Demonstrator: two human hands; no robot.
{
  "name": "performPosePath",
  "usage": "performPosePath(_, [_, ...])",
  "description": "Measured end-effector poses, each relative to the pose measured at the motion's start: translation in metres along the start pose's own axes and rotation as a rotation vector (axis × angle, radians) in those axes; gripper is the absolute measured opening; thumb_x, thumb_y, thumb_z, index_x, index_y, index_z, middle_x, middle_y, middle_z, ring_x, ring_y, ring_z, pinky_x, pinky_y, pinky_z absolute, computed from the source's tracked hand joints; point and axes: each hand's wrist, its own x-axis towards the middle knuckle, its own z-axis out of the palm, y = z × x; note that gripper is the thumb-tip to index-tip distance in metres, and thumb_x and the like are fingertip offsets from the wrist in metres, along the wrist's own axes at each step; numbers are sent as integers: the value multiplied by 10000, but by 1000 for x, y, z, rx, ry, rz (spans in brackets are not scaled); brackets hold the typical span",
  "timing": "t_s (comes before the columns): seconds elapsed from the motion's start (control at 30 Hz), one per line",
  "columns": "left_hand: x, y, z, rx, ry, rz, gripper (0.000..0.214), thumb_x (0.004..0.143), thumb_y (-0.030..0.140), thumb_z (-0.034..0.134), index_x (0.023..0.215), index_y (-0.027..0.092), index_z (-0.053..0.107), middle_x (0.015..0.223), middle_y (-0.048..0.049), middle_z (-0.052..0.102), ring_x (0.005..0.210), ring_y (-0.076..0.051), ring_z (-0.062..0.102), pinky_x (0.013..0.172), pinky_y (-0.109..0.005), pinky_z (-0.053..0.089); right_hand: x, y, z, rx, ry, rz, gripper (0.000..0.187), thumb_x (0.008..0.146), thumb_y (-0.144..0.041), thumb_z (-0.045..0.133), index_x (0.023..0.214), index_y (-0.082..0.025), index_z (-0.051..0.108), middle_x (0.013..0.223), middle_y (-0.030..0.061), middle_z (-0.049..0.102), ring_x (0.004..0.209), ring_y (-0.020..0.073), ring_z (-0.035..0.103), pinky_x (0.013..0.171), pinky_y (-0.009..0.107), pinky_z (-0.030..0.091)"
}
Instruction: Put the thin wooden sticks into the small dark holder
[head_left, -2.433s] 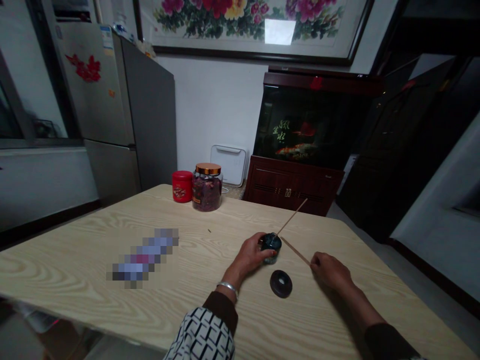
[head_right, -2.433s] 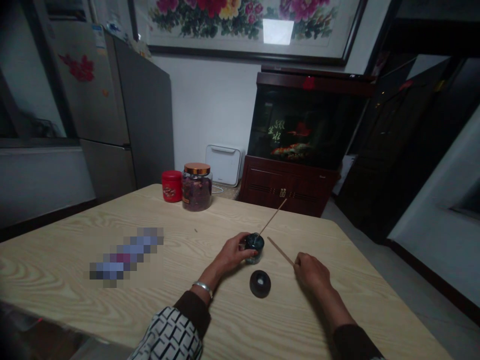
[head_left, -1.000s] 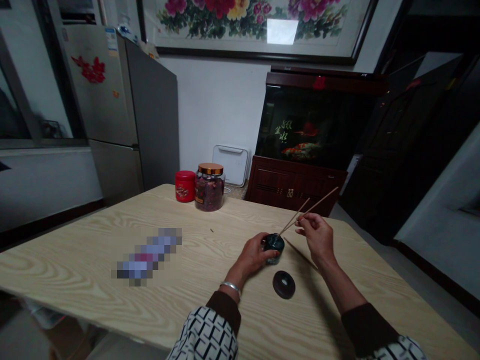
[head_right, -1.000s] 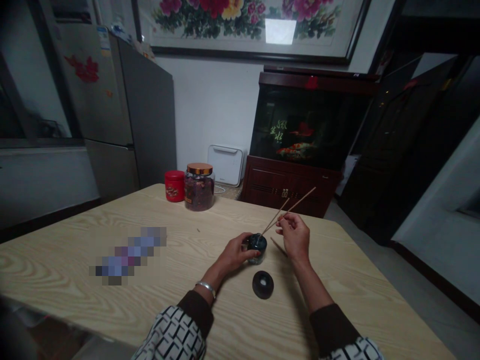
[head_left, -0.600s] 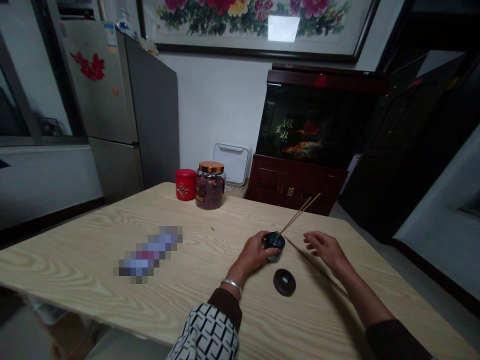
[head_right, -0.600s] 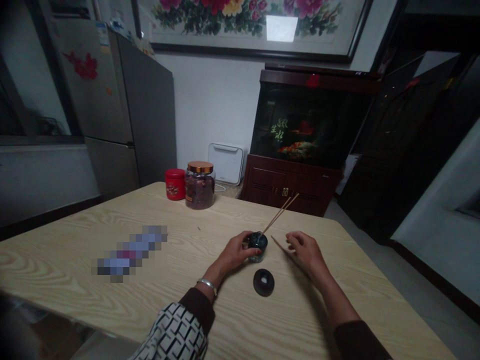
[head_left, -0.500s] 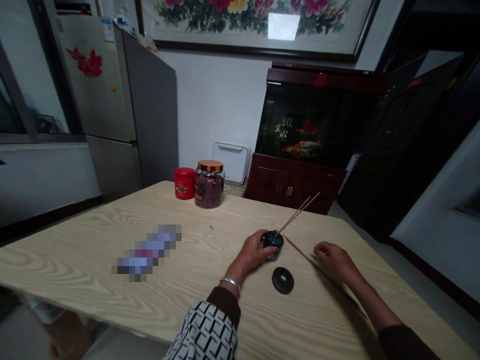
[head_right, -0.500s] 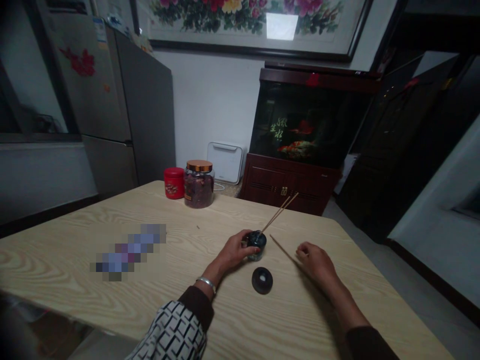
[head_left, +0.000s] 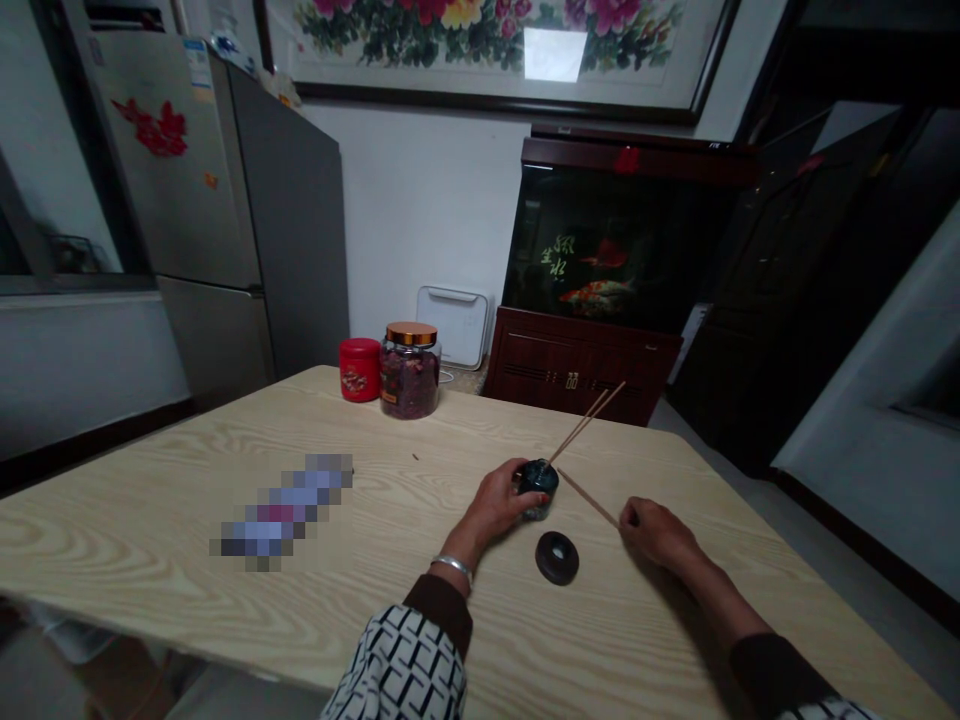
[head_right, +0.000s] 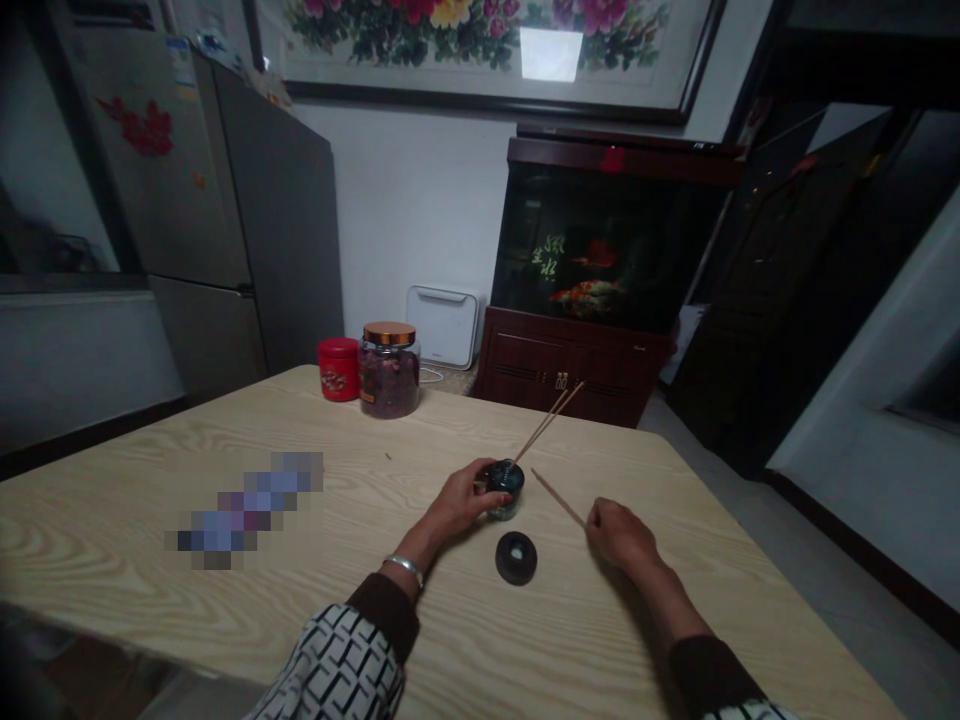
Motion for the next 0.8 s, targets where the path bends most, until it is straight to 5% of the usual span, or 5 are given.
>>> performPosePath(0.27, [0,0,1,-17,-13,26,524,712,336,737,1186,167,589,1052,-93,666,923,-210,622,831,-331,497,5,10,-22,630,-56,18,117,642,-263,627,669,-153,657,578,5,628,534,121,536,498,221,383])
performPosePath(0.5, [0,2,1,-26,2,3,530,693,319,749,1177,172,593,1070,-90,668,955,-216,619,851,-328,496,-3,-23,-64,1359,123,164,207,609,-207,781,787,-170,682,723,35,678,613,118,634,479,177,490])
performPosePath(0.8, [1,3,1,-15,-5,27,498,705,311,738,1160,165,598,1028,-76,677,900,-200,629,792,-305,502,-3,-84,-67,1516,300,-20,232,623,-287,804,775,-175,671,811,30,696,718,129,672,580,184,560])
